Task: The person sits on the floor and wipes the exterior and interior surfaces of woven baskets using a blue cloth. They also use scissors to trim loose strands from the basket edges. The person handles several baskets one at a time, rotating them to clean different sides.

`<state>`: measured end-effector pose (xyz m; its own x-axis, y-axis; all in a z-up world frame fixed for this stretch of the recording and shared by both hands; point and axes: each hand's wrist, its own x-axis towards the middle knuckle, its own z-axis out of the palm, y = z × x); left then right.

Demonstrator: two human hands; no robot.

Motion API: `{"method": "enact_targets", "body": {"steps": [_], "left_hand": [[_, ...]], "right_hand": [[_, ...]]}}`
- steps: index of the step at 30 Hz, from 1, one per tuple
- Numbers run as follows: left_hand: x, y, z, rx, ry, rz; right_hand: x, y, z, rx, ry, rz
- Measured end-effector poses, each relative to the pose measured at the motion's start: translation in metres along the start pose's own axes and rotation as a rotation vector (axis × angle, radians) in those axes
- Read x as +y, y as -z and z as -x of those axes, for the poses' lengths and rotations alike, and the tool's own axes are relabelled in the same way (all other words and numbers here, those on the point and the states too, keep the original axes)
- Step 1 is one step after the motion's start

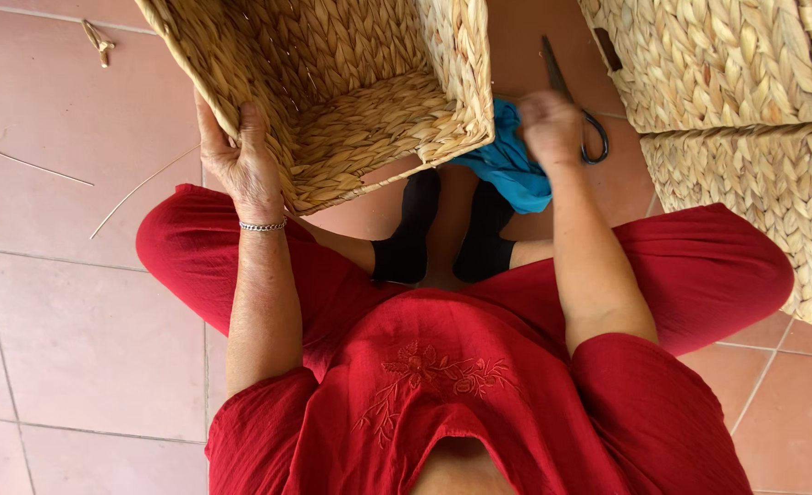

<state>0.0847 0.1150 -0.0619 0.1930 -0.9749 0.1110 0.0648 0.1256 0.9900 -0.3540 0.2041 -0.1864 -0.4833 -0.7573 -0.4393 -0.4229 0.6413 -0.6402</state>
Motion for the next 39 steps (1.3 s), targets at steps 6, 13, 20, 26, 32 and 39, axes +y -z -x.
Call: {"method": "enact_targets", "body": {"steps": [6, 13, 20, 26, 32, 39], "left_hand": [[0.005, -0.005, 0.002, 0.008, -0.002, 0.018], [0.015, -0.013, 0.002, -0.021, -0.108, -0.023], [-0.001, -0.005, 0.0, -0.04, -0.132, 0.037], [-0.011, 0.0, -0.015, 0.048, -0.028, 0.008], [-0.01, -0.004, -0.022, 0.024, -0.085, 0.038], [-0.003, -0.009, 0.013, 0.038, -0.095, -0.031]], "right_hand": [[0.081, 0.008, -0.024, 0.279, -0.032, 0.537], [0.066, -0.002, -0.032, 0.212, -0.125, 0.597], [0.053, 0.013, -0.027, 0.312, 0.0, 0.371], [0.005, 0.061, -0.024, 0.078, -0.23, -0.396], [-0.107, 0.105, 0.066, 0.096, 0.074, -0.561], [-0.177, 0.184, 0.174, -0.198, 0.567, 0.696]]}}
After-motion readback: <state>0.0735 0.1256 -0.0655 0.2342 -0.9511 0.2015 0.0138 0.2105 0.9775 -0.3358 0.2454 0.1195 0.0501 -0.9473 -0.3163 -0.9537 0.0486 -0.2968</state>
